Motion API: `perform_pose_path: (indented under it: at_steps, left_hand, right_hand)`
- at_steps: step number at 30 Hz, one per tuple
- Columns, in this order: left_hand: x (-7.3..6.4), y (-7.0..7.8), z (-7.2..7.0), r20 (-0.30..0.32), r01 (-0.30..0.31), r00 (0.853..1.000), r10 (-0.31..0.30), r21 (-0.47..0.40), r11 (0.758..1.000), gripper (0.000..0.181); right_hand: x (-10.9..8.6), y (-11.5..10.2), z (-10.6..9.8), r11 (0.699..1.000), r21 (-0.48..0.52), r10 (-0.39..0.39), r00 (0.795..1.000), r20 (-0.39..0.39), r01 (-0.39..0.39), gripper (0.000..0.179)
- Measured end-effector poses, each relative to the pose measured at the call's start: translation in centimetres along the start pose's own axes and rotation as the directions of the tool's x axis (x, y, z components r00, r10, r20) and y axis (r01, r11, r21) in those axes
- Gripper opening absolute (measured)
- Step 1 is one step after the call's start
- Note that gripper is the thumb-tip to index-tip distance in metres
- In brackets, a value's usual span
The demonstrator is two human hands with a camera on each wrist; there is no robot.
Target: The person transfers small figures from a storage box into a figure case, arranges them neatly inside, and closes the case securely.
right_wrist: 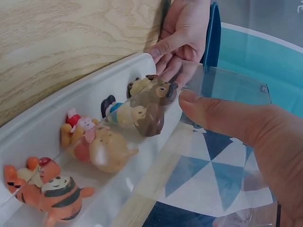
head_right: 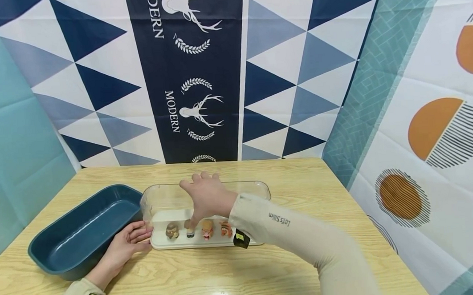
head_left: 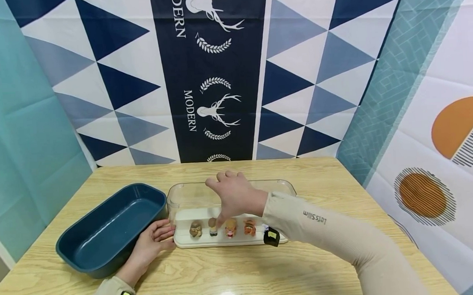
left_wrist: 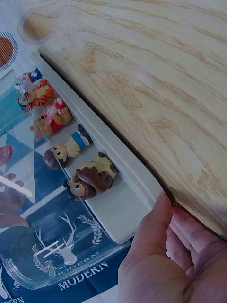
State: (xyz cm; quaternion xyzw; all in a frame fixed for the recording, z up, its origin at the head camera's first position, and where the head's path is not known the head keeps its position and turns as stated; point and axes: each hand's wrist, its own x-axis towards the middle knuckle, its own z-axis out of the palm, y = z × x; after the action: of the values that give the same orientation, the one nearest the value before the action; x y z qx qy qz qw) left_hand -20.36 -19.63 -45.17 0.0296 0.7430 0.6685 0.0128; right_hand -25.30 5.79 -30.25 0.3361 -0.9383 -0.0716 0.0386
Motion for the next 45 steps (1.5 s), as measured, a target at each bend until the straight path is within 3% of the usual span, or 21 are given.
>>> perform_pose_path:
  at_steps: [11,28,45]
  left_hand:
    - [0.0,0.0,0.0,-0.007,-0.012,1.0,0.012,0.0,1.0,0.065]
    - [0.1,-0.2,0.0,0.007,-0.002,1.0,0.001,0.011,1.0,0.064]
    - [0.0,-0.2,-0.1,-0.001,-0.009,1.0,0.009,0.034,0.999,0.063]
  right_hand:
    - [-0.1,-0.2,0.2,1.0,0.02,0.007,0.999,0.038,-0.008,0.107]
    - [-0.4,0.1,0.1,1.0,-0.016,0.0,1.0,-0.001,0.0,0.106]
    - [-0.5,-0.6,1.6,1.0,-0.016,0.014,0.999,0.034,-0.013,0.104]
